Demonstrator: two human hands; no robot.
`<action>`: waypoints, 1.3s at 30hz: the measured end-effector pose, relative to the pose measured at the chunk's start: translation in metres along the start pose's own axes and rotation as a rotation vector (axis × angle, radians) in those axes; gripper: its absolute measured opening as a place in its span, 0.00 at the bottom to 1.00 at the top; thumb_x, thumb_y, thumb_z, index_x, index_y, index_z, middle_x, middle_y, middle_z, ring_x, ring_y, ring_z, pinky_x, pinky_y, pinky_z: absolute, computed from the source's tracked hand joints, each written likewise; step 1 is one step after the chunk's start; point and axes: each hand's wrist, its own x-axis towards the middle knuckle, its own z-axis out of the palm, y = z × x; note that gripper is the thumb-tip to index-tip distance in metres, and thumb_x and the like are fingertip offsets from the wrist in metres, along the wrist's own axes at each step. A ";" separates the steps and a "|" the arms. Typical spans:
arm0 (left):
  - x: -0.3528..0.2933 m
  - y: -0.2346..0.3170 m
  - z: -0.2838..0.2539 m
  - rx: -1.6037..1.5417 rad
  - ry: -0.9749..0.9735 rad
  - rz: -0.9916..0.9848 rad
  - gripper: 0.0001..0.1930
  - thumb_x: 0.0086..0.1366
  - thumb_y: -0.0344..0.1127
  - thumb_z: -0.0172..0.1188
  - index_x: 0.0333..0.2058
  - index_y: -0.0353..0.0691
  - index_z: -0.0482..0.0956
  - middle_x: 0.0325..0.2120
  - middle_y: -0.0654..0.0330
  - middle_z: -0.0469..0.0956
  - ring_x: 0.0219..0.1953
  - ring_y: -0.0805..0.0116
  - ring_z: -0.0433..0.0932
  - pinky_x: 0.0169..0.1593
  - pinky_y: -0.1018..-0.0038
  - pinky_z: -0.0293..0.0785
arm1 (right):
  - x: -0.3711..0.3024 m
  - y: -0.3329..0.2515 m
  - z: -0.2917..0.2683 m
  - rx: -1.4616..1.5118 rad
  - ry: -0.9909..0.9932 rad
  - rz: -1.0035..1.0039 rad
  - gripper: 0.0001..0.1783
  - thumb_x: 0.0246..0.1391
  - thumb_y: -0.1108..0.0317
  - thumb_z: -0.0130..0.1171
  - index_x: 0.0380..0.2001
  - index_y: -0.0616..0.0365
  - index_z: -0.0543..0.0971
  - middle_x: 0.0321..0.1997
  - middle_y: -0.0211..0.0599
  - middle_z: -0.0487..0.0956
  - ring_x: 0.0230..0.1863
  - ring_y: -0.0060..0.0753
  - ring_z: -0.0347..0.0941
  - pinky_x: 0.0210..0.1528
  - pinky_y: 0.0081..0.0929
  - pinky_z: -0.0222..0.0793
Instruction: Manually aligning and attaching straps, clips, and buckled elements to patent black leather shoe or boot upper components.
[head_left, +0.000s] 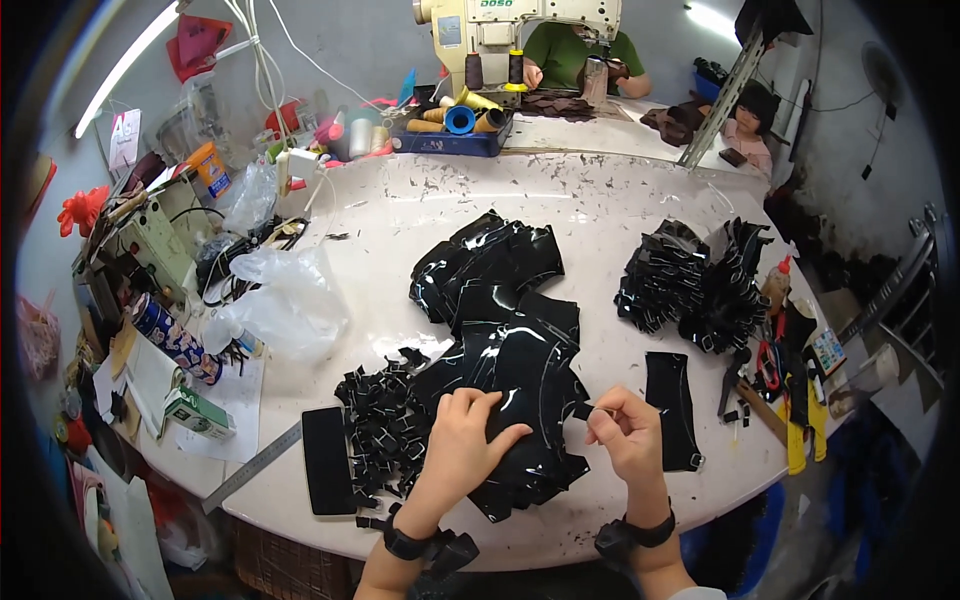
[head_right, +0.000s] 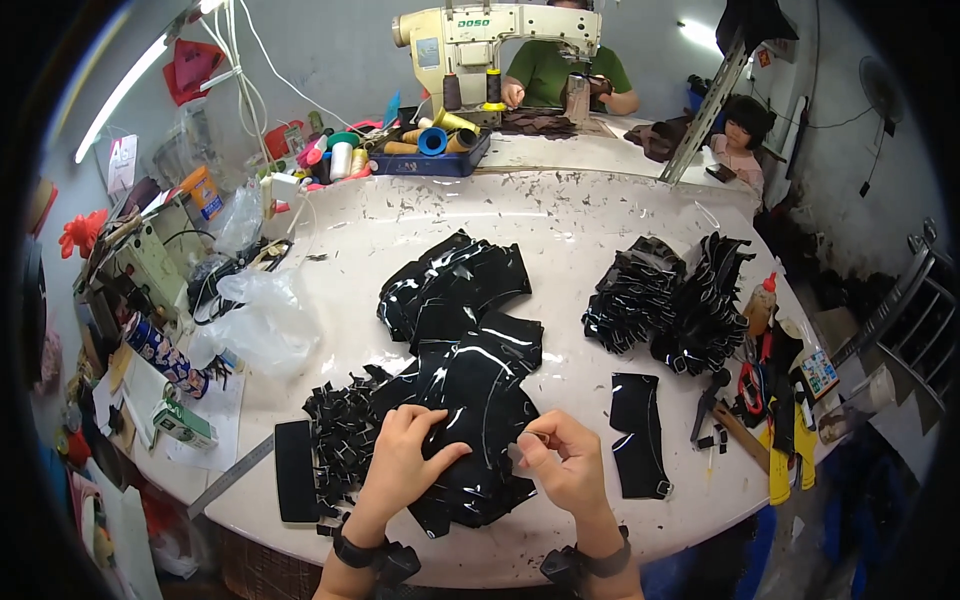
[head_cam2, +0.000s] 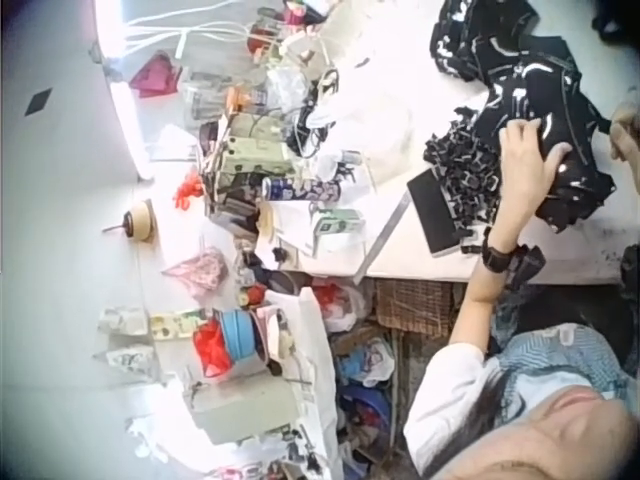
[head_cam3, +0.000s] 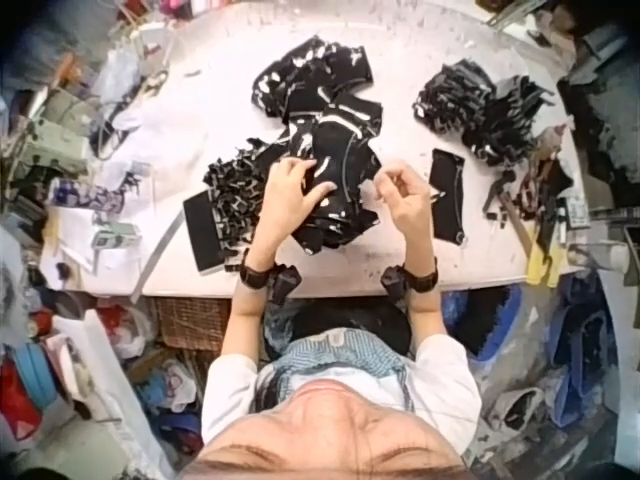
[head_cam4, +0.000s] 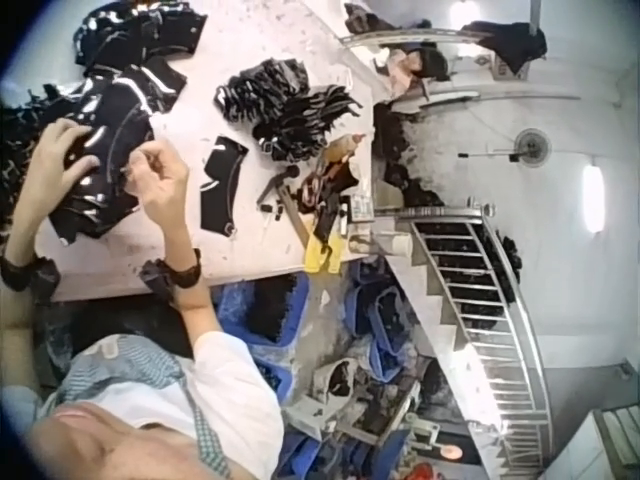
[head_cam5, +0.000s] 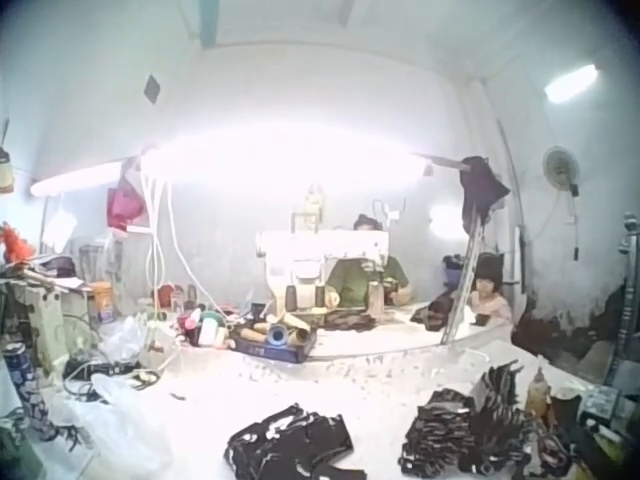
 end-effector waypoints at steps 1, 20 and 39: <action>0.001 -0.002 0.003 -0.002 0.000 0.001 0.23 0.47 0.43 0.66 0.38 0.32 0.75 0.34 0.55 0.70 0.37 0.59 0.68 0.42 0.70 0.66 | 0.000 0.000 0.001 0.019 -0.012 0.004 0.04 0.50 0.75 0.53 0.24 0.64 0.72 0.22 0.30 0.70 0.21 0.17 0.69 0.23 0.13 0.65; 0.004 -0.008 0.010 -0.955 0.300 -0.190 0.14 0.60 0.33 0.55 0.36 0.34 0.58 0.25 0.61 0.72 0.25 0.80 0.68 0.28 0.84 0.65 | 0.000 0.005 0.011 0.032 -0.142 -0.059 0.02 0.44 0.76 0.57 0.23 0.63 0.74 0.36 0.37 0.73 0.29 0.17 0.67 0.31 0.14 0.63; -0.003 0.012 -0.009 -1.111 -0.299 -0.289 0.10 0.52 0.28 0.62 0.34 0.32 0.76 0.28 0.61 0.77 0.28 0.79 0.73 0.33 0.82 0.71 | -0.009 -0.001 0.013 0.003 -0.257 -0.035 0.03 0.42 0.81 0.55 0.25 0.66 0.73 0.31 0.36 0.65 0.27 0.20 0.68 0.26 0.14 0.65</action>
